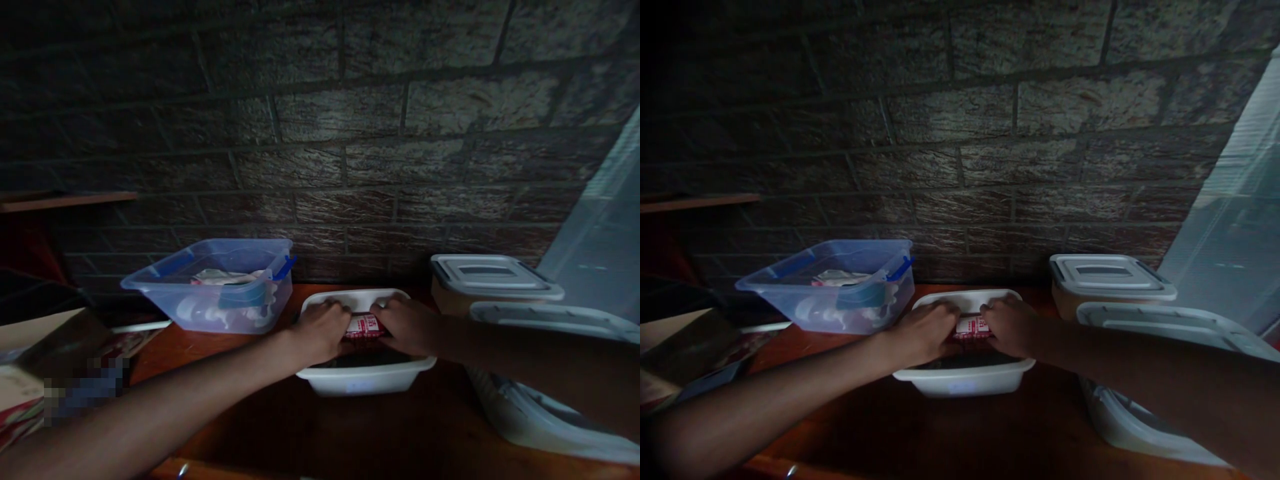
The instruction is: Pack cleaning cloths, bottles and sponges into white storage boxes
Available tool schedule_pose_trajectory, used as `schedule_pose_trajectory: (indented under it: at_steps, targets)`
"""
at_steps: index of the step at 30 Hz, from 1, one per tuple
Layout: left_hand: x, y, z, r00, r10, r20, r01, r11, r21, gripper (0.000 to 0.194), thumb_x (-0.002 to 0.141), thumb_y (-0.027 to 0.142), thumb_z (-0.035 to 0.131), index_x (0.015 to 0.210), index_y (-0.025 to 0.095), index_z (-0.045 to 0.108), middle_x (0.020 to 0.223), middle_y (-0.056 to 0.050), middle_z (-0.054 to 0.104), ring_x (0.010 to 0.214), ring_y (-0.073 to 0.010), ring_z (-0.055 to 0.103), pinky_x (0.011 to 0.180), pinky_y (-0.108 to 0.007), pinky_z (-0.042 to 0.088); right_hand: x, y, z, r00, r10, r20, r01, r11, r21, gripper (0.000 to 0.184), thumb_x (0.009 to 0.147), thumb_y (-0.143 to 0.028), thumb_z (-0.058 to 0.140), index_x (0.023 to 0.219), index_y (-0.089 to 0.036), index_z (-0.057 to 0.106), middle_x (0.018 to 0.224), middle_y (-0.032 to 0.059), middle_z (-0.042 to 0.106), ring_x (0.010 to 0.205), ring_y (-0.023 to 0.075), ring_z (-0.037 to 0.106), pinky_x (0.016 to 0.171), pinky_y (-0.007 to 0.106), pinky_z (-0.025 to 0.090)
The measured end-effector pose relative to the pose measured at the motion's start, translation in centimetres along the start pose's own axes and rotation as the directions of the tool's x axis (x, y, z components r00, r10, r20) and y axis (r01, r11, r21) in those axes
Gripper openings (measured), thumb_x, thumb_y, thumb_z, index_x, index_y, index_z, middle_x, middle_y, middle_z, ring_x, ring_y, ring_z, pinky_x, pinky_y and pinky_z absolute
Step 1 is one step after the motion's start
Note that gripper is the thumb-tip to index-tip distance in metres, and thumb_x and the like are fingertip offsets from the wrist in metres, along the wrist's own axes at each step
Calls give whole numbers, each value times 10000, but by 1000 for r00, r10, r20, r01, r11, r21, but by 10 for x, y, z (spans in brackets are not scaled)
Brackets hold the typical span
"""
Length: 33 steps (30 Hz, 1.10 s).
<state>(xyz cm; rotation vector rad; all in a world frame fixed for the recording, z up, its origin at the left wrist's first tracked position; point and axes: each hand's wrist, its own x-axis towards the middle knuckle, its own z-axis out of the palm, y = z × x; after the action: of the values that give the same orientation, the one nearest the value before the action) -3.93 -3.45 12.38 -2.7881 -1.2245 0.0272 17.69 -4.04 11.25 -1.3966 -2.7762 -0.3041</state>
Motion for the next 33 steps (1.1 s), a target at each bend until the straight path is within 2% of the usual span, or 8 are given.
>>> schedule_pose_trajectory:
  at_steps: [4,11,17,21,24,27,30,33]
  targets:
    - [0,1,-3,1000,-16,10,16,1000,20,428,858,471,709,1062,95,729,1036,-227,726,959,-427,708,783,-494,578,-1,3,-1,999,-34,-28,34,999,3,312,863,-342,688,1088,-126,694,972,155,737,964,324,718,846,383,520]
    - [-4,5,-8,999,-24,36,23,999,45,461,857,495,712,1087,95,720,1066,-215,721,1012,-404,703,830,-464,578,-4,5,-5,999,-44,-17,44,999,-5,369,857,-394,707,1112,-128,687,986,154,735,951,321,725,828,375,533]
    - [-7,-1,-12,998,-54,-15,55,995,81,396,862,484,694,1046,133,711,1021,-168,720,951,-352,719,782,-400,568,-4,7,-5,999,-34,-20,33,999,-30,416,852,-444,710,1138,-143,679,980,149,737,946,333,731,779,376,551]
    - [-9,-11,-20,996,-87,-22,88,994,67,453,876,559,662,1016,132,715,970,-169,723,879,-350,728,698,-386,543,-3,8,-19,1000,-15,-5,14,999,-38,432,890,-507,666,1126,-146,676,940,153,747,900,331,747,744,375,550]
    - [-13,-19,-32,993,-107,-44,107,994,17,459,908,578,609,998,145,732,919,-158,731,836,-325,732,669,-363,519,3,6,-36,1000,7,-6,-7,999,-51,391,919,-468,621,1145,-155,683,934,153,761,866,334,754,710,375,541]
    - [-18,-31,-48,990,-85,-116,80,995,-54,351,924,490,609,1002,175,743,869,-116,745,815,-272,727,683,-325,498,18,1,-54,998,6,-63,-8,1000,-27,371,930,-445,608,1163,-171,701,971,148,774,877,328,756,704,365,530]
    - [-28,-49,-69,977,-74,-199,56,994,-95,282,957,389,559,1042,191,740,838,-81,754,773,-231,718,672,-299,474,42,-7,-72,989,14,-148,-7,999,46,360,956,-441,588,1188,-198,717,975,126,782,886,297,753,716,343,517]
    - [-45,-77,-92,953,-101,-286,79,993,-85,266,958,314,524,1059,201,742,861,-57,769,777,-209,716,691,-281,464,76,-20,-89,972,43,-233,-6,988,157,345,953,-419,607,1192,-203,731,981,108,787,876,263,744,715,320,504]
